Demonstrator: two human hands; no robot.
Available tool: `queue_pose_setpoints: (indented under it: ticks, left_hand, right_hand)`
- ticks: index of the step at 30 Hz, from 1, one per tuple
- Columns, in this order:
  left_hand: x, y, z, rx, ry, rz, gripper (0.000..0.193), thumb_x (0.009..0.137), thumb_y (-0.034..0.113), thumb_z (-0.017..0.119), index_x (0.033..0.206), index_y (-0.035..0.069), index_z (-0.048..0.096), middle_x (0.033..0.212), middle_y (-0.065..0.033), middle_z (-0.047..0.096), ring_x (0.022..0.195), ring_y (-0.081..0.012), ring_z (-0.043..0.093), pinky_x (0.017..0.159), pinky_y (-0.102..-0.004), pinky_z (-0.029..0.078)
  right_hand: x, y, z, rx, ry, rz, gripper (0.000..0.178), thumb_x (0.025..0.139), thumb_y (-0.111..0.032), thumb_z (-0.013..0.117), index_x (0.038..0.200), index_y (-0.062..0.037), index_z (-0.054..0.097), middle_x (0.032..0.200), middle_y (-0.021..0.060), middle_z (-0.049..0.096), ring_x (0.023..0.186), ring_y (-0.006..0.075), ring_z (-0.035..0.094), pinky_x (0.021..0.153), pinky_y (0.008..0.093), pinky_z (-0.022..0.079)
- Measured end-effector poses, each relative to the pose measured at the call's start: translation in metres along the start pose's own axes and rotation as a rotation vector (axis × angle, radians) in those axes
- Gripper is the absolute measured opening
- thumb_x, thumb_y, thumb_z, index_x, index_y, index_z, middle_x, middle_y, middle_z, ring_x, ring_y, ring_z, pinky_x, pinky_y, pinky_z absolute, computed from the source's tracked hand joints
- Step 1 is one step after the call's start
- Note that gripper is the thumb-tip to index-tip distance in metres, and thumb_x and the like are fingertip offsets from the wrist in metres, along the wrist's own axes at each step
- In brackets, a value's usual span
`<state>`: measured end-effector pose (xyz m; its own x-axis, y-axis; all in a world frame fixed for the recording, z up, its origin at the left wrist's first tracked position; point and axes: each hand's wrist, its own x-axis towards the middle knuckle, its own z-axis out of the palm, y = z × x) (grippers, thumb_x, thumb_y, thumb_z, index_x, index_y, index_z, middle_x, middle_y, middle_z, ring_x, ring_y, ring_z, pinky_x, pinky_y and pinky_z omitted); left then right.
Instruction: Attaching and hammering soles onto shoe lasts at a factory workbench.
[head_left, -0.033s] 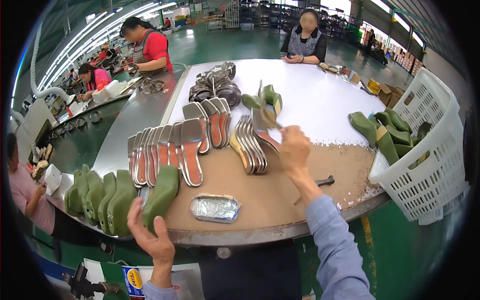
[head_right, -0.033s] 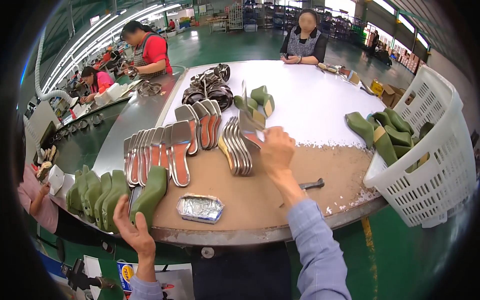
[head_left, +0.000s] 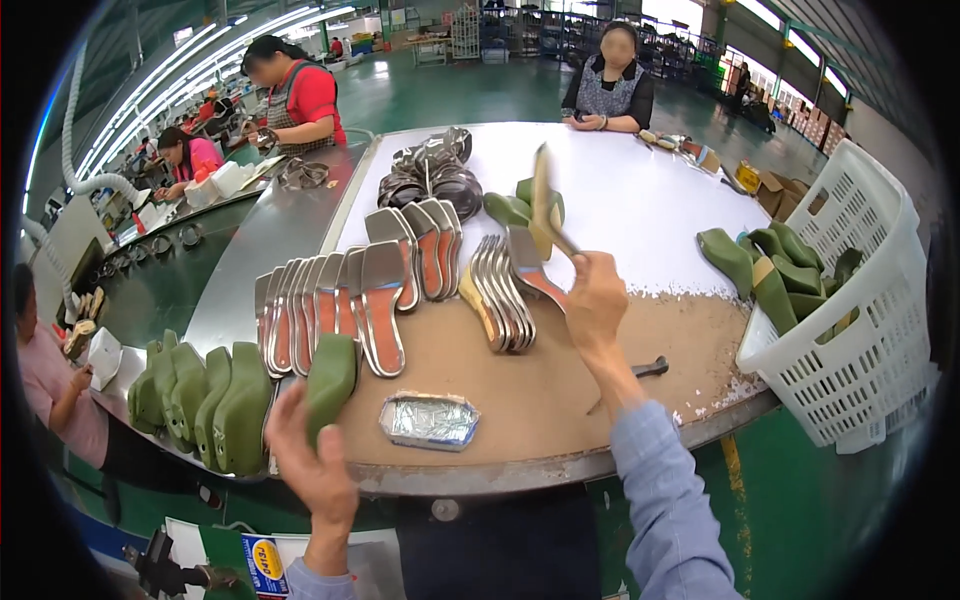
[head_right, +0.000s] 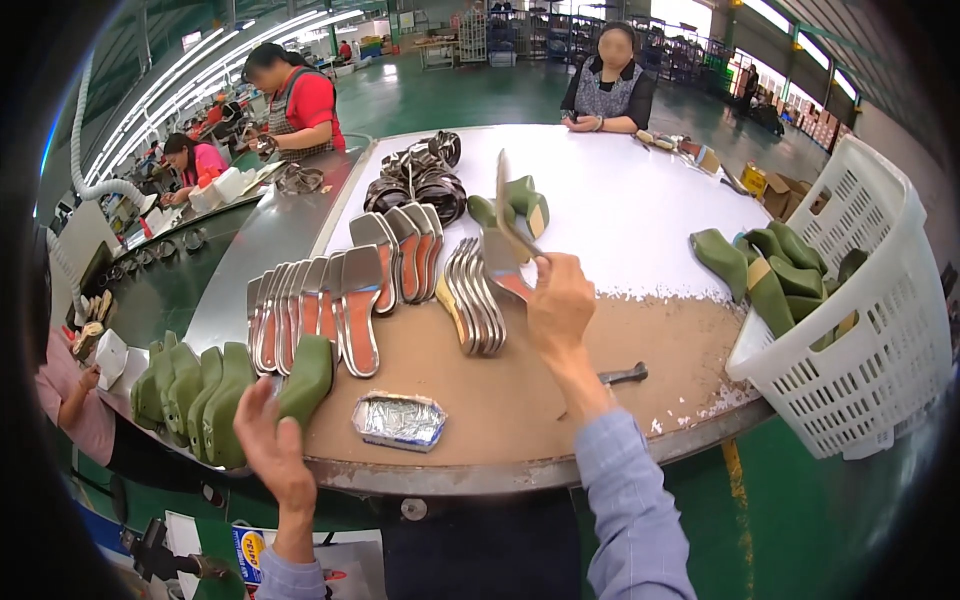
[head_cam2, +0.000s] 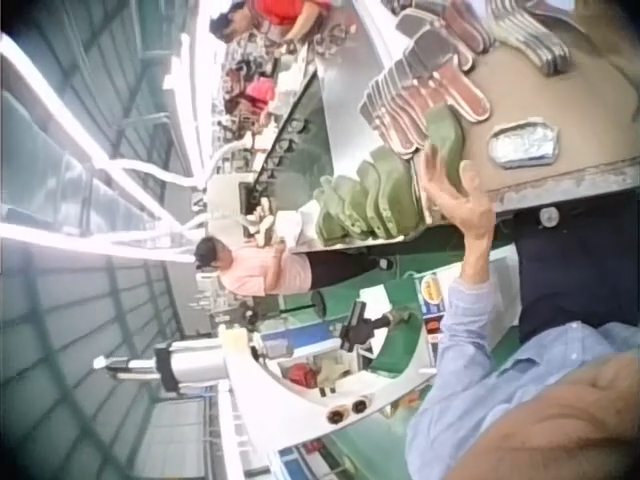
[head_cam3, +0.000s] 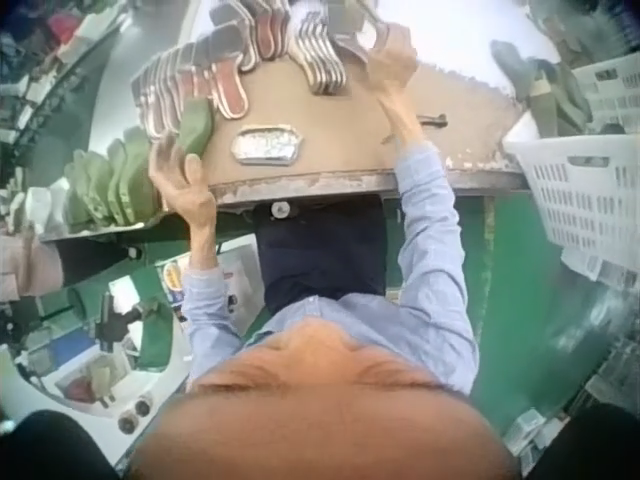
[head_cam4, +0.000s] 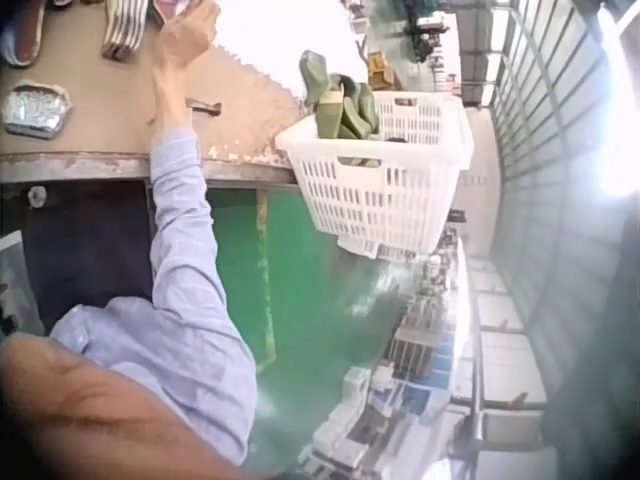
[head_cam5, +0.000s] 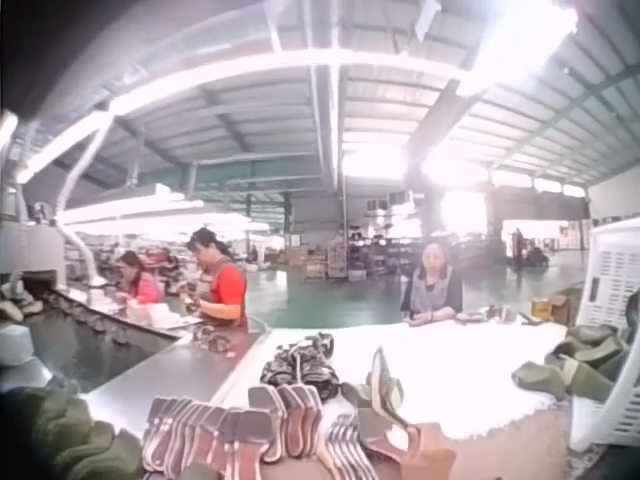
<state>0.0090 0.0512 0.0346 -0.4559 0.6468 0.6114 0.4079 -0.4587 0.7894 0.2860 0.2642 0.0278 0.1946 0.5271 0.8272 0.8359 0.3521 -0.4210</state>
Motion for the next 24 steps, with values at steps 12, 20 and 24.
queue_pose_setpoints:
  ticks: [12, 20, 24]
  left_hand:
    - [0.009, 0.003, 0.057, -0.661, -0.094, -0.805, 0.032, 0.09, 0.02, 0.043, 0.109, -0.005, 0.049, 0.093, -0.0196, 0.059, 0.058, -0.0215, 0.055, 0.06, -0.0375, 0.048]
    - [0.01, -0.001, 0.029, -0.411, -0.042, -0.583, 0.027, 0.099, 0.016, 0.042, 0.119, -0.003, 0.041, 0.098, -0.0175, 0.059, 0.073, -0.0237, 0.065, 0.067, -0.0352, 0.053]
    - [0.023, -0.01, 0.027, -0.262, -0.12, -0.253, 0.039, 0.096, 0.016, 0.052, 0.127, -0.001, 0.036, 0.107, -0.0131, 0.054, 0.086, -0.0188, 0.06, 0.075, -0.0315, 0.049]
  right_hand:
    - [0.053, 0.054, 0.077, 0.074, -0.256, 0.134, 0.027, 0.092, -0.026, 0.055, 0.099, -0.0018, 0.066, 0.089, 0.0201, 0.066, 0.082, 0.0339, 0.064, 0.075, 0.0396, 0.051]
    - [0.074, 0.079, 0.142, 0.495, -0.545, 0.625, 0.036, 0.093, -0.025, 0.053, 0.099, 0.0083, 0.065, 0.09, 0.0199, 0.067, 0.083, 0.027, 0.066, 0.069, 0.0384, 0.054]
    - [0.097, 0.046, 0.066, 0.738, -0.522, 0.558, 0.037, 0.096, -0.024, 0.05, 0.099, 0.0108, 0.062, 0.086, 0.0136, 0.063, 0.072, 0.0182, 0.062, 0.061, 0.0327, 0.055]
